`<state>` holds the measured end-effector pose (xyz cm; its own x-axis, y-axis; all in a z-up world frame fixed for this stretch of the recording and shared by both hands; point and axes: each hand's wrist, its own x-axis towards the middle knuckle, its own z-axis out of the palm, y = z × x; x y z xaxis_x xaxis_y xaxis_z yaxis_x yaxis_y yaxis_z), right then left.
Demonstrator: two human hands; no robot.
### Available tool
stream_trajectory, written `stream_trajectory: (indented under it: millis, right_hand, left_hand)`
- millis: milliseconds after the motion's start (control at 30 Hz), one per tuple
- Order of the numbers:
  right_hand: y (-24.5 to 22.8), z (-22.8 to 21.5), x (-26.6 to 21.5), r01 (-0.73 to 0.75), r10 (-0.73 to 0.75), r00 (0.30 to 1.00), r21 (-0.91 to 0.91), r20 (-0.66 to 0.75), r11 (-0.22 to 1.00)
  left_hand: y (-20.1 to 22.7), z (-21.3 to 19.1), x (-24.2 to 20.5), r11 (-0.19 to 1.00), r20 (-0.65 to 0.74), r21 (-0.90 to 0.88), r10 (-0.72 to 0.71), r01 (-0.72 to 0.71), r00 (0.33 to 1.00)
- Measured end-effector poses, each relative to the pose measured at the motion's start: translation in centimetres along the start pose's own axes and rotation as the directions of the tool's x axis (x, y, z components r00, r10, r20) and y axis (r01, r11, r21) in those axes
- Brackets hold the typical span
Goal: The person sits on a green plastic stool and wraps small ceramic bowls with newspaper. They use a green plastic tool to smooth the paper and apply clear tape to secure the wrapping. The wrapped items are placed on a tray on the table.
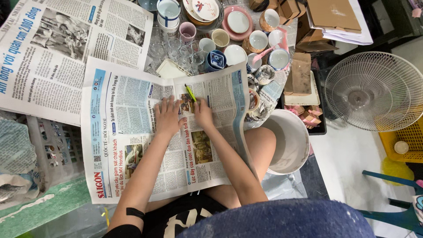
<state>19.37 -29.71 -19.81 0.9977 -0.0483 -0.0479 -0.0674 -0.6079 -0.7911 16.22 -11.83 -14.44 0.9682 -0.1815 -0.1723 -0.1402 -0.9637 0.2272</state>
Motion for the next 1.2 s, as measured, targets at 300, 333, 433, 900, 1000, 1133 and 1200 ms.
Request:
stream_trajectory:
  millis: [300,333,433,900,1000,1133,1200]
  right_hand:
    - [-8.0,1.4,1.2,0.075,-0.059,0.996,-0.251,0.069,0.965]
    - [-8.1,1.7,1.2,0.064,-0.045,0.996,-0.284,0.075,0.957]
    - [-8.3,2.3,0.9,0.071,-0.062,0.997,-0.307,0.040,0.949]
    - [-8.7,3.7,1.1,0.056,-0.055,0.998,-0.361,0.014,0.931]
    - [-8.8,3.9,0.9,0.063,-0.056,0.998,-0.395,0.029,0.916]
    - [-8.1,4.5,1.1,0.096,-0.089,0.995,-0.421,0.036,0.902]
    - [-7.6,5.1,1.0,0.120,-0.119,0.992,-0.444,0.031,0.888]
  left_hand:
    - [-3.5,1.4,3.9,0.998,-0.050,0.036,0.048,-0.047,0.998]
    - [-3.9,1.4,4.3,0.996,-0.114,0.073,0.064,-0.055,0.991]
    - [-4.8,0.7,4.7,0.990,-0.162,-0.124,0.052,-0.073,0.985]
    - [-3.5,0.5,4.6,0.994,-0.264,-0.103,0.006,-0.035,0.964]
    - [-3.4,0.6,4.6,0.995,-0.251,-0.092,0.002,-0.026,0.968]
    - [-3.5,0.5,4.7,0.995,-0.219,-0.096,0.001,-0.022,0.976]
    - [-3.4,0.5,4.8,0.997,-0.225,-0.069,0.005,-0.021,0.974]
